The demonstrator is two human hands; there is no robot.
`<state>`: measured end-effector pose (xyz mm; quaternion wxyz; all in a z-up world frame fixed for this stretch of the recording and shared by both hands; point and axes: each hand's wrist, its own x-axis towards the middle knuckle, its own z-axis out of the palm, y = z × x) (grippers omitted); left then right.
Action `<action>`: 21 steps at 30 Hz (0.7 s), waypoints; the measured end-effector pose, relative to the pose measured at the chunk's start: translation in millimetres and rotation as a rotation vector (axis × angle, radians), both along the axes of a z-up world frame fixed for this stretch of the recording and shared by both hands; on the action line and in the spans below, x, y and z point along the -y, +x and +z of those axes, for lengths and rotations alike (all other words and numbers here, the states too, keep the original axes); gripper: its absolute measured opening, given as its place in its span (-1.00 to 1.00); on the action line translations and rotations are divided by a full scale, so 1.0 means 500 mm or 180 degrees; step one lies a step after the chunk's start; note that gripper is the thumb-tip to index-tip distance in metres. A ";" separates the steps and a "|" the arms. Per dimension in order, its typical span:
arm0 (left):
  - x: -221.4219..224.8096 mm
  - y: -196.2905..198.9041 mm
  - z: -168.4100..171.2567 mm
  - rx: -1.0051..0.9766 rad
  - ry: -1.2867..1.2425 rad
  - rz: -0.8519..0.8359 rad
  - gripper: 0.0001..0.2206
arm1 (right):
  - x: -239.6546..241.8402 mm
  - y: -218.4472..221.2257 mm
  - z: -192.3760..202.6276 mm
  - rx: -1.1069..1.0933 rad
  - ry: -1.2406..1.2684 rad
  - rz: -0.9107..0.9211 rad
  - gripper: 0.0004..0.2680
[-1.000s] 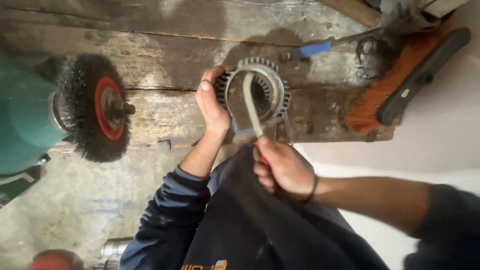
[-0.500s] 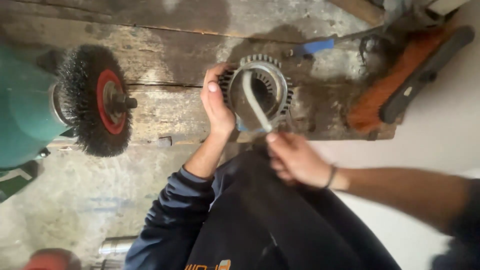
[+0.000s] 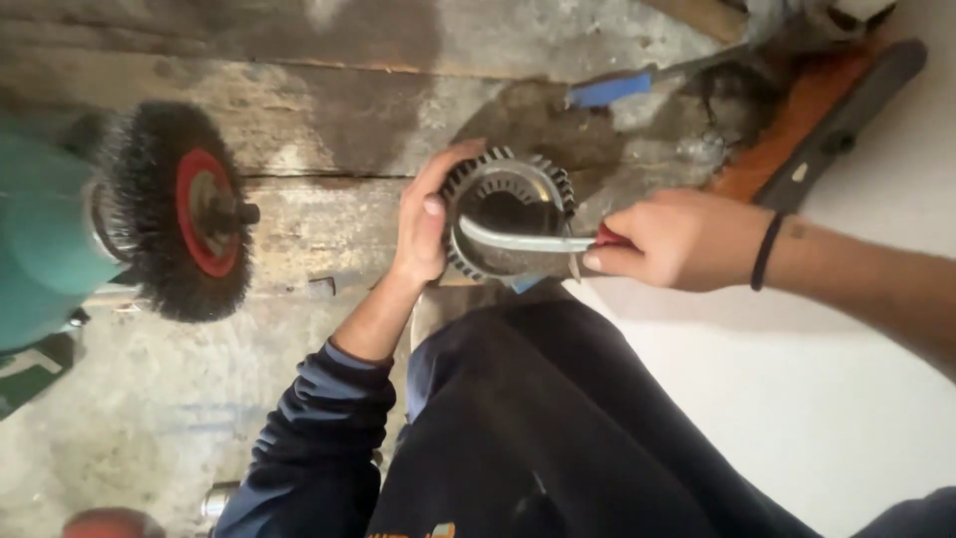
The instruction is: The person holds an alternator stator housing on a workbench and uses a red-handled hook tool to scrape debris out of the slots inside it, rotating the housing to reach different areas and occasionally repositioning it on the bench.
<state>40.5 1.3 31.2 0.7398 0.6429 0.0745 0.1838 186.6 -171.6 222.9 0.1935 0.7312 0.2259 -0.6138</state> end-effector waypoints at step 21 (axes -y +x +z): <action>-0.004 0.030 -0.014 -0.0085 0.0254 -0.0232 -0.28 | 0.063 -0.044 -0.061 0.0039 0.0694 -0.0655 -0.70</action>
